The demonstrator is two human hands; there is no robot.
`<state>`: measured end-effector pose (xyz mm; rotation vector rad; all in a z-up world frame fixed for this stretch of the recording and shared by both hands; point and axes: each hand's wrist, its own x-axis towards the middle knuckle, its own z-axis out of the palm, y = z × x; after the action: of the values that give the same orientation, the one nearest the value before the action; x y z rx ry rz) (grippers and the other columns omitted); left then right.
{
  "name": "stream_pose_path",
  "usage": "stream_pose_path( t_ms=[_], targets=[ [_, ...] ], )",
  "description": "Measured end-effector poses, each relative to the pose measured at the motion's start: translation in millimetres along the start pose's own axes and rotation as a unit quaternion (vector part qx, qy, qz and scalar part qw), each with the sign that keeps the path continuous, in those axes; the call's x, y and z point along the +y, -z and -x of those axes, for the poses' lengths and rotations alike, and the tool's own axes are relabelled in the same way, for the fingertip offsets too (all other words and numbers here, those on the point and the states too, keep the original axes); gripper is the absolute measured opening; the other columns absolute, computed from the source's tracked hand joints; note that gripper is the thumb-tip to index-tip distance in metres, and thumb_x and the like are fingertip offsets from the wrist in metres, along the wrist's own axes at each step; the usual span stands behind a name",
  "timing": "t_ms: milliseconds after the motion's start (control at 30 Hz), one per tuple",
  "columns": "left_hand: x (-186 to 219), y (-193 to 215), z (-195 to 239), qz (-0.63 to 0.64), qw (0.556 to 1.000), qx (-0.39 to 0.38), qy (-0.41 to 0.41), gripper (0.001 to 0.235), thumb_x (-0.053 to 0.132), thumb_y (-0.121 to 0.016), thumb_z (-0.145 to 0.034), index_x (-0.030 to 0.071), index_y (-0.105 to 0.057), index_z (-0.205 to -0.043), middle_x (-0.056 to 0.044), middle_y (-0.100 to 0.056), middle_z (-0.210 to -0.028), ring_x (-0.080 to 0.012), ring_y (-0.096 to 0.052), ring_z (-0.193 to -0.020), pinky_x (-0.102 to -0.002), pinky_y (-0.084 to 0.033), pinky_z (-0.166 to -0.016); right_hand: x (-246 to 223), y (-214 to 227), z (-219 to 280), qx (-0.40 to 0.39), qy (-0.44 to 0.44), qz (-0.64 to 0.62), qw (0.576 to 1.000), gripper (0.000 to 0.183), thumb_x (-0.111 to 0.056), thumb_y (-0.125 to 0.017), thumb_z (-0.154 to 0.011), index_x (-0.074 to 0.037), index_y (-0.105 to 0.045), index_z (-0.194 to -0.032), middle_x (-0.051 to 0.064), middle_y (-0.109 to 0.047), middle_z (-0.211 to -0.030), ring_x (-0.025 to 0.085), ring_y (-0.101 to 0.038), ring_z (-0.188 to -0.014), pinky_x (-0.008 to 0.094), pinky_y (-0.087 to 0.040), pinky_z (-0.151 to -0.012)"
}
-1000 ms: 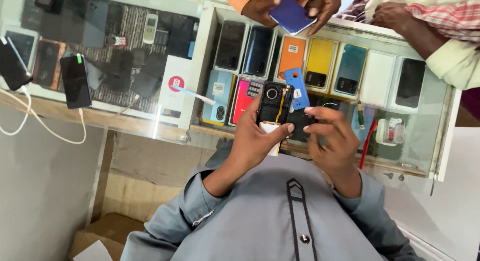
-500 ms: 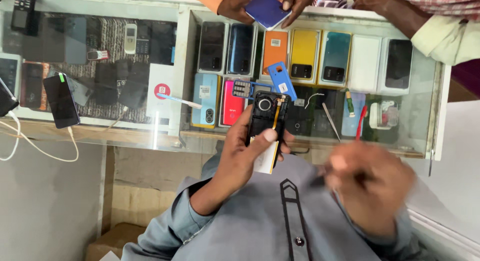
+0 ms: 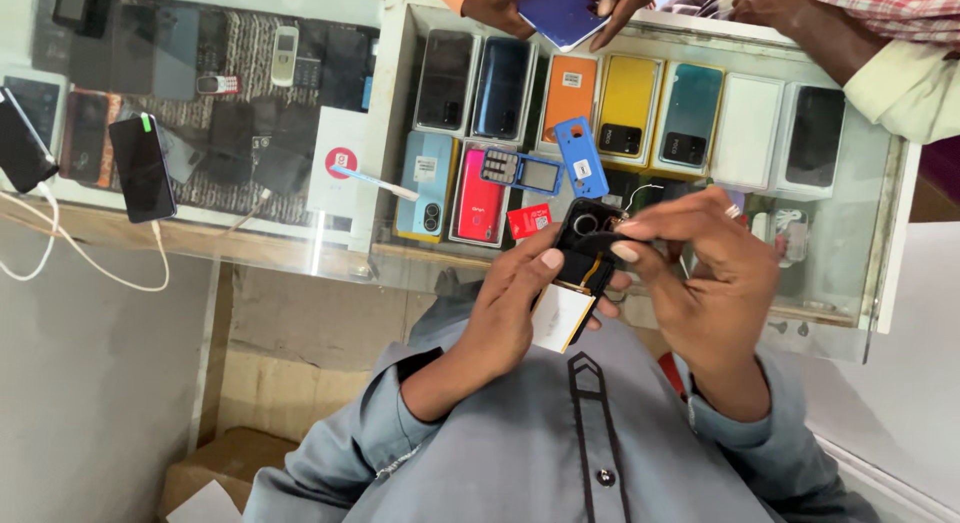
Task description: The person disassembles a blue feature phone, removes the battery and SIM card, and uses a screwdriver to adjust internal components. They then reassemble the phone, insert the battery and SIM card, and test the device by powering it on and navigating the interface.
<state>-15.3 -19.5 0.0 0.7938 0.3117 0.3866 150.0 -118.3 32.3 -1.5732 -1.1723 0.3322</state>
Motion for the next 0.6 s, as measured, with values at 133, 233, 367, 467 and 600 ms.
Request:
stream_pose_path(
  t_ms=[133, 233, 367, 467, 600],
  targets=[
    [-4.2, 0.0, 1.0, -0.016, 1.0, 0.009, -0.001, 0.053, 0.033, -0.038, -0.113, -0.004, -0.044, -0.151, -0.021, -0.071, -0.118, -0.0247, -0.075, -0.096, -0.032, -0.063, -0.078, 0.0, -4.1, -1.6, 0.005, 0.011, 0.049, 0.999, 0.017, -0.001, -0.085, -0.092, -0.004, -0.075, -0.106, 0.006, -0.067, -0.106, 0.011, -0.056, -0.088, 0.022, -0.044, -0.074],
    [-6.1, 0.1, 1.9, -0.023, 1.0, 0.009, -0.005, 0.051, 0.031, -0.038, -0.113, -0.004, -0.046, -0.15, -0.02, -0.071, -0.118, -0.0247, -0.075, -0.096, -0.031, -0.062, -0.076, 1.3, -6.3, -3.1, 0.019, 0.005, 0.051, 0.998, 0.019, -0.003, -0.087, -0.09, -0.004, -0.076, -0.106, 0.006, -0.063, -0.109, 0.011, -0.058, -0.089, 0.022, -0.045, -0.073],
    [-9.3, 1.1, 1.7, -0.01, 1.0, 0.005, -0.011, 0.047, 0.027, -0.043, -0.113, -0.004, -0.048, -0.148, -0.016, -0.07, -0.118, -0.024, -0.076, -0.097, -0.029, -0.061, -0.075, 6.6, -7.9, -3.9, 0.022, 0.046, 0.061, 0.997, 0.02, -0.002, -0.088, -0.09, -0.004, -0.076, -0.105, 0.006, -0.063, -0.107, 0.014, -0.061, -0.096, 0.024, -0.049, -0.08],
    [-12.4, -0.3, -0.8, -0.007, 1.0, 0.015, -0.011, 0.041, 0.022, -0.047, -0.112, -0.004, -0.051, -0.144, -0.014, -0.07, -0.116, -0.0226, -0.076, -0.096, -0.029, -0.062, -0.076, 9.3, -8.9, -2.8, 0.031, 0.088, 0.099, 0.991, 0.023, -0.003, -0.089, -0.088, -0.005, -0.076, -0.106, 0.007, -0.065, -0.106, 0.017, -0.064, -0.097, 0.027, -0.052, -0.083],
    [-15.0, -2.9, -1.8, -0.04, 0.999, 0.025, -0.019, 0.034, 0.019, -0.049, -0.114, -0.003, -0.056, -0.138, -0.012, -0.071, -0.111, -0.0174, -0.074, -0.095, -0.028, -0.062, -0.078, 10.6, -12.5, 1.0, 0.052, 0.098, 0.119, 0.987, 0.023, -0.003, -0.089, -0.089, -0.005, -0.077, -0.109, 0.008, -0.067, -0.105, 0.018, -0.067, -0.093, 0.028, -0.053, -0.08]
  ],
)
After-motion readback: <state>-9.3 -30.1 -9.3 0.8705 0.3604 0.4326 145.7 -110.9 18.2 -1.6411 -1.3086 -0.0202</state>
